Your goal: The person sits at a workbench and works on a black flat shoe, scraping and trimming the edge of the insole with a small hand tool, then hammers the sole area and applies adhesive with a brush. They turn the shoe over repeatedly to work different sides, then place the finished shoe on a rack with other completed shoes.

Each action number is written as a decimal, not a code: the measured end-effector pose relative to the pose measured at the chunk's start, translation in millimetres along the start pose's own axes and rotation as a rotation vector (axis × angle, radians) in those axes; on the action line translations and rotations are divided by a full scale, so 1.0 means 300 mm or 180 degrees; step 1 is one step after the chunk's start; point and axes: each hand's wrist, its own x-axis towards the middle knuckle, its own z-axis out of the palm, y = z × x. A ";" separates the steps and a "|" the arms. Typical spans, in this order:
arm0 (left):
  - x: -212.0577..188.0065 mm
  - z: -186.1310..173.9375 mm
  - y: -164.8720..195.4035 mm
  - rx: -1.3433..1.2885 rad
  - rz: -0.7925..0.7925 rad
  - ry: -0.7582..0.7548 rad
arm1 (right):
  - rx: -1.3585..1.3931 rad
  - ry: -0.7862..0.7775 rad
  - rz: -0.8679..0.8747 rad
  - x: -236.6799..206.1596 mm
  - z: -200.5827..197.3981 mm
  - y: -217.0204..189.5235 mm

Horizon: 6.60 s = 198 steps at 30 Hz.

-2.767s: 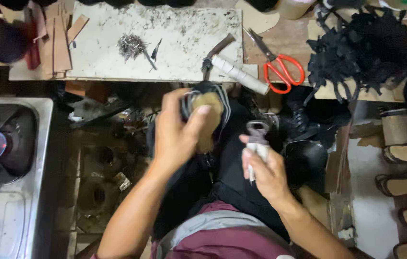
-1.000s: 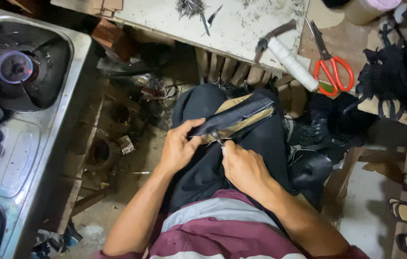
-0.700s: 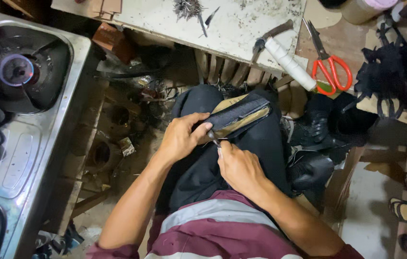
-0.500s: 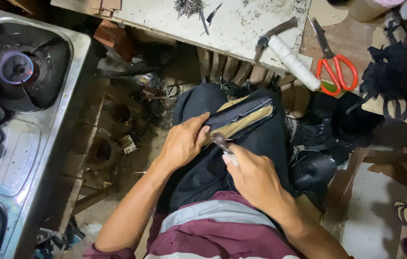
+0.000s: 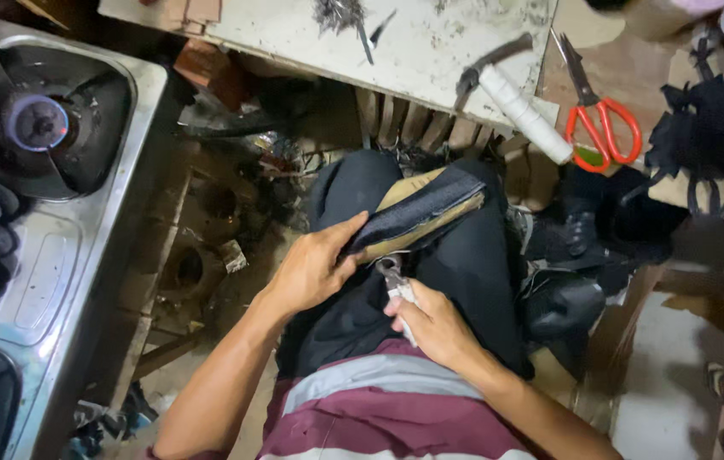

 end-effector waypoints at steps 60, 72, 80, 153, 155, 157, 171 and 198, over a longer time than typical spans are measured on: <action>0.248 0.261 0.107 -0.2030 -0.0981 0.0175 | -0.1534 -0.0283 -0.0523 0.011 -0.487 -0.304; 0.345 0.424 0.165 -0.0813 -0.0615 -0.0172 | -0.4429 0.0204 -0.1430 -0.080 -0.542 -0.326; 0.329 0.381 0.020 -0.3128 -0.0142 -0.0889 | -0.3964 0.1058 -0.1702 -0.064 -0.429 -0.193; 0.395 0.436 0.279 -0.0615 -0.0615 -0.0430 | -0.2487 -0.0044 -0.0921 -0.064 -0.678 -0.209; 0.392 0.444 0.285 -0.0625 -0.0634 -0.0502 | -0.2630 -0.0155 -0.0894 -0.068 -0.696 -0.213; 0.398 0.442 0.270 -0.0713 -0.0612 -0.0517 | -0.2942 0.0020 -0.1027 -0.076 -0.687 -0.207; 0.405 0.424 0.303 -0.0748 -0.0738 -0.0588 | -0.2334 0.0325 -0.1654 -0.079 -0.673 -0.148; 0.421 0.335 0.257 -0.1426 -0.0468 -0.0887 | -0.2947 0.1160 -0.1146 -0.128 -0.475 -0.156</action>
